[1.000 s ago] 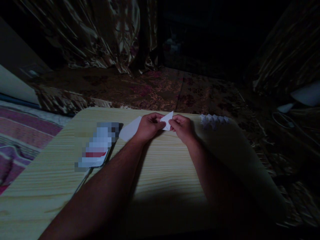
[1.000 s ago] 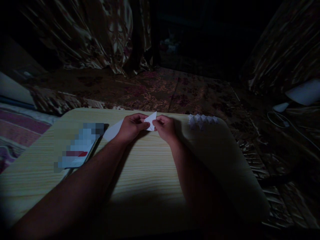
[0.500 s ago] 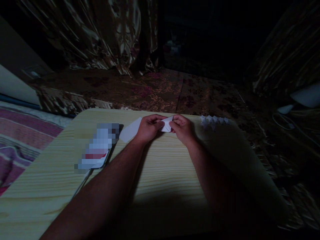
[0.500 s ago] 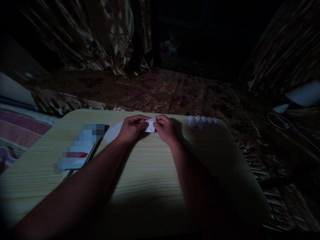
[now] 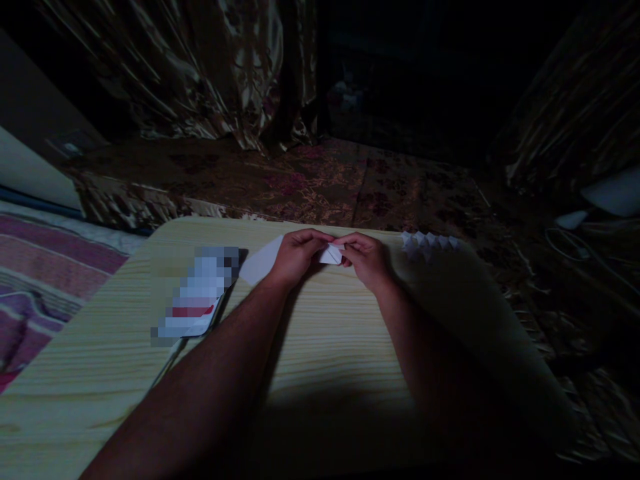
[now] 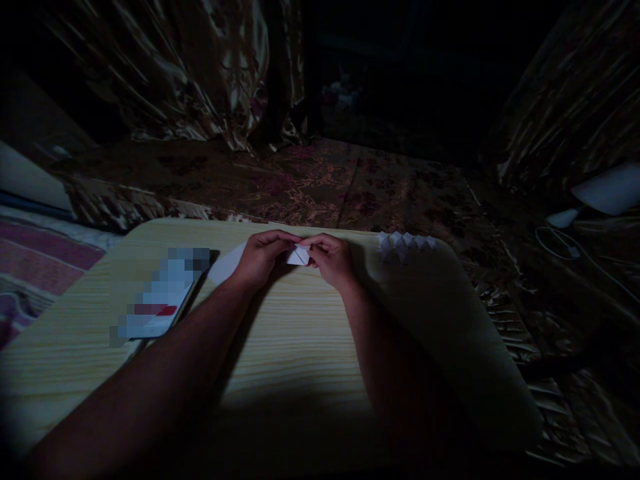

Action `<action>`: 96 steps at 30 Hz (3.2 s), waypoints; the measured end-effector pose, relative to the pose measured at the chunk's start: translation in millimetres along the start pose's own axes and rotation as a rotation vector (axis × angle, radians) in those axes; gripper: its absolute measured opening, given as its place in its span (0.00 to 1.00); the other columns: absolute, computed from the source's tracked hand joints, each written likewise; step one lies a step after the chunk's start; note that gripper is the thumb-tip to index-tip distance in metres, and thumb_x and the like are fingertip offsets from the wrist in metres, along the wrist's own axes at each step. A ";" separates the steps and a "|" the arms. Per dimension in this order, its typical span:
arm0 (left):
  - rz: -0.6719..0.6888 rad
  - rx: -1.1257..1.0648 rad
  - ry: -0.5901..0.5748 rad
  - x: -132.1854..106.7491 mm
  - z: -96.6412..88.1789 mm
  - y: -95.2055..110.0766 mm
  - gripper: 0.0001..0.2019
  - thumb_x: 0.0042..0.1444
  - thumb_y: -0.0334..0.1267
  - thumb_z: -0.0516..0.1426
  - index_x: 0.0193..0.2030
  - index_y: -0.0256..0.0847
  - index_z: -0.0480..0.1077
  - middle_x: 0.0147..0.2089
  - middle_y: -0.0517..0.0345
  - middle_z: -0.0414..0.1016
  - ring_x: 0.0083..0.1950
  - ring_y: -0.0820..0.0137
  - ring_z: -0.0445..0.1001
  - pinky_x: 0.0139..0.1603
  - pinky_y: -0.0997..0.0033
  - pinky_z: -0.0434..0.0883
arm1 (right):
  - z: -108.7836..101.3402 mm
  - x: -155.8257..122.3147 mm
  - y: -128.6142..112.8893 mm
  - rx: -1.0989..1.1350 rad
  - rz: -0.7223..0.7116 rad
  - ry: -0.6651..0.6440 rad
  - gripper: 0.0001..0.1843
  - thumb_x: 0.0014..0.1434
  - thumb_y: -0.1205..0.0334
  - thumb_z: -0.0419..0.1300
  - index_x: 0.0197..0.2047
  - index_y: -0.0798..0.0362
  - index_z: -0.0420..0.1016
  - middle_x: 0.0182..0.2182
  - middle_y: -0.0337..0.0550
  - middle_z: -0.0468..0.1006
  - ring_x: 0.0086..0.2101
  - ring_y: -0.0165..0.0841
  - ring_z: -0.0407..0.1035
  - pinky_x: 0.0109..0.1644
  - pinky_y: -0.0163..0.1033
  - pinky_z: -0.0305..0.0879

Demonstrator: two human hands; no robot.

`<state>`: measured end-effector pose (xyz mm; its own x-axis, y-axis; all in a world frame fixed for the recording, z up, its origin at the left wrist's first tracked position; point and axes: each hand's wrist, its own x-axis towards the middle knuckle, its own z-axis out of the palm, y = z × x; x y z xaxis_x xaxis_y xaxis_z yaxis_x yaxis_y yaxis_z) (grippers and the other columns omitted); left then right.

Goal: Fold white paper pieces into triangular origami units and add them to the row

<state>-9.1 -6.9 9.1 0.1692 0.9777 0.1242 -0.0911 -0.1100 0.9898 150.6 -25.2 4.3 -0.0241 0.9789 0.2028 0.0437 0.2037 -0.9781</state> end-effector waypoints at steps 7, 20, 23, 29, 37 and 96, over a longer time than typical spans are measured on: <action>-0.001 -0.048 -0.004 -0.3 0.7 -0.1 0.12 0.44 0.42 0.65 0.32 0.36 0.76 0.27 0.57 0.75 0.23 0.76 0.65 0.24 0.74 0.60 | 1.9 -1.3 -1.0 0.025 -0.007 -0.025 0.12 0.50 0.61 0.59 0.39 0.52 0.74 0.23 0.36 0.74 0.21 0.26 0.67 0.24 0.31 0.61; 0.043 -0.036 0.042 -1.3 3.4 -1.6 0.14 0.42 0.41 0.66 0.35 0.35 0.76 0.31 0.54 0.77 0.28 0.73 0.72 0.31 0.73 0.68 | -1.5 3.9 0.6 -0.012 0.050 0.016 0.16 0.51 0.49 0.61 0.33 0.55 0.75 0.25 0.38 0.74 0.26 0.27 0.66 0.30 0.32 0.64; 0.066 -0.022 0.028 -1.5 4.4 -3.0 0.16 0.41 0.42 0.67 0.35 0.35 0.76 0.31 0.54 0.77 0.28 0.72 0.72 0.31 0.73 0.69 | -2.2 5.5 4.4 0.016 0.023 0.028 0.14 0.50 0.53 0.62 0.34 0.55 0.76 0.25 0.38 0.75 0.26 0.26 0.66 0.30 0.32 0.63; 0.102 -0.048 -0.049 -1.7 5.5 -4.6 0.17 0.41 0.41 0.68 0.38 0.35 0.76 0.34 0.52 0.78 0.33 0.70 0.75 0.38 0.69 0.72 | -2.8 7.8 11.1 0.019 -0.030 0.001 0.13 0.51 0.52 0.63 0.32 0.54 0.76 0.26 0.38 0.76 0.26 0.27 0.67 0.30 0.33 0.63; 0.050 -0.020 0.020 -1.9 4.3 -2.6 0.16 0.43 0.40 0.67 0.38 0.35 0.76 0.33 0.53 0.79 0.30 0.70 0.75 0.32 0.72 0.71 | -2.5 5.3 7.5 0.061 0.006 0.021 0.14 0.48 0.52 0.66 0.30 0.55 0.74 0.25 0.38 0.76 0.24 0.27 0.68 0.28 0.33 0.65; 0.075 0.039 0.122 -2.2 5.9 -1.7 0.13 0.43 0.40 0.65 0.35 0.37 0.73 0.27 0.58 0.75 0.24 0.75 0.69 0.25 0.76 0.66 | 6.6 3.1 -3.7 0.049 0.113 0.095 0.09 0.46 0.60 0.65 0.31 0.55 0.74 0.20 0.36 0.75 0.21 0.26 0.68 0.25 0.31 0.63</action>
<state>-3.5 -9.8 7.5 0.0431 0.9806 0.1910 -0.0605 -0.1883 0.9803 143.7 -23.0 8.2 0.0729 0.9930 0.0925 -0.0078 0.0933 -0.9956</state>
